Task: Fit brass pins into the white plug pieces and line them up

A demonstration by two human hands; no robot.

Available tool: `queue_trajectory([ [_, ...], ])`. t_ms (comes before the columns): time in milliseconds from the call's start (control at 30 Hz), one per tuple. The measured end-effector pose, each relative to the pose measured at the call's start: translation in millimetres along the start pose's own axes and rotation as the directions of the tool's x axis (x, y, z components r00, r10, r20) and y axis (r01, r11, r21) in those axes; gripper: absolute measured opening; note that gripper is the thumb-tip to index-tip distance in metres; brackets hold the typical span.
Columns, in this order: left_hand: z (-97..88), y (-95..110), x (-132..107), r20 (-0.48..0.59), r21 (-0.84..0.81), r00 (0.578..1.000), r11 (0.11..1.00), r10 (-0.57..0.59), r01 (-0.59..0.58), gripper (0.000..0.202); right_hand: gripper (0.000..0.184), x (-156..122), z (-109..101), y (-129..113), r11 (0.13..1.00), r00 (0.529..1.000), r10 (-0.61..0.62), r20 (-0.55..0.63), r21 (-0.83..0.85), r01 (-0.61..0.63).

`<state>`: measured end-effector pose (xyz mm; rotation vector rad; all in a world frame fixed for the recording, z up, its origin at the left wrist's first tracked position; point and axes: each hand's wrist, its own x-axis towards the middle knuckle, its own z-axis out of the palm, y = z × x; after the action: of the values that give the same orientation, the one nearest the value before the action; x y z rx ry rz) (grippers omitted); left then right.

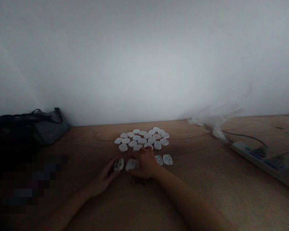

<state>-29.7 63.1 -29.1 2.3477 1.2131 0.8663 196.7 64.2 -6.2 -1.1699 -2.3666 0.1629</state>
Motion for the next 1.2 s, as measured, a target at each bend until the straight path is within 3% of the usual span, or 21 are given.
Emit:
queue_trajectory([
  [233, 2.5, 2, 0, 0.097, -0.04, 0.994, 0.998, -0.05, 0.054, 0.044, 0.041, -9, -12, -9, 0.993, 0.991, -0.111, 0.08, -0.023, 0.114],
  [400, -0.5, 6, 0, 0.112, 0.052, 0.991, 0.996, 0.069, -0.075, 0.048, 0.047, -7, -12, -14, 0.99, 0.989, -0.136, 0.058, -0.025, 0.137],
  [667, -6.1, 2, 3, 0.166, 0.125, 0.983, 0.987, 0.08, -0.102, 0.047, 0.043, -30, -23, -6, 0.997, 0.995, -0.056, -0.086, 0.043, 0.06],
  [800, -9.4, 3, 5, 0.2, 0.132, 0.977, 0.986, 0.077, -0.105, 0.048, 0.041, -57, -32, -1, 0.998, 0.998, -0.007, -0.063, 0.067, 0.012],
  [1033, -11.9, 2, 4, 0.199, 0.193, 0.969, 0.964, 0.143, -0.182, 0.051, 0.042, -89, -40, 1, 0.994, 0.996, 0.026, -0.082, 0.111, -0.016],
  [1133, -11.5, 8, 2, 0.122, 0.264, 0.97, 0.935, 0.209, -0.235, 0.055, 0.042, -93, -38, 3, 0.994, 0.995, 0.037, -0.09, 0.109, -0.027],
  [1200, -9.2, 16, 1, 0.045, 0.299, 0.962, 0.915, 0.27, -0.271, 0.042, 0.041, -93, -35, 4, 0.994, 0.995, 0.036, -0.096, 0.11, -0.025],
])
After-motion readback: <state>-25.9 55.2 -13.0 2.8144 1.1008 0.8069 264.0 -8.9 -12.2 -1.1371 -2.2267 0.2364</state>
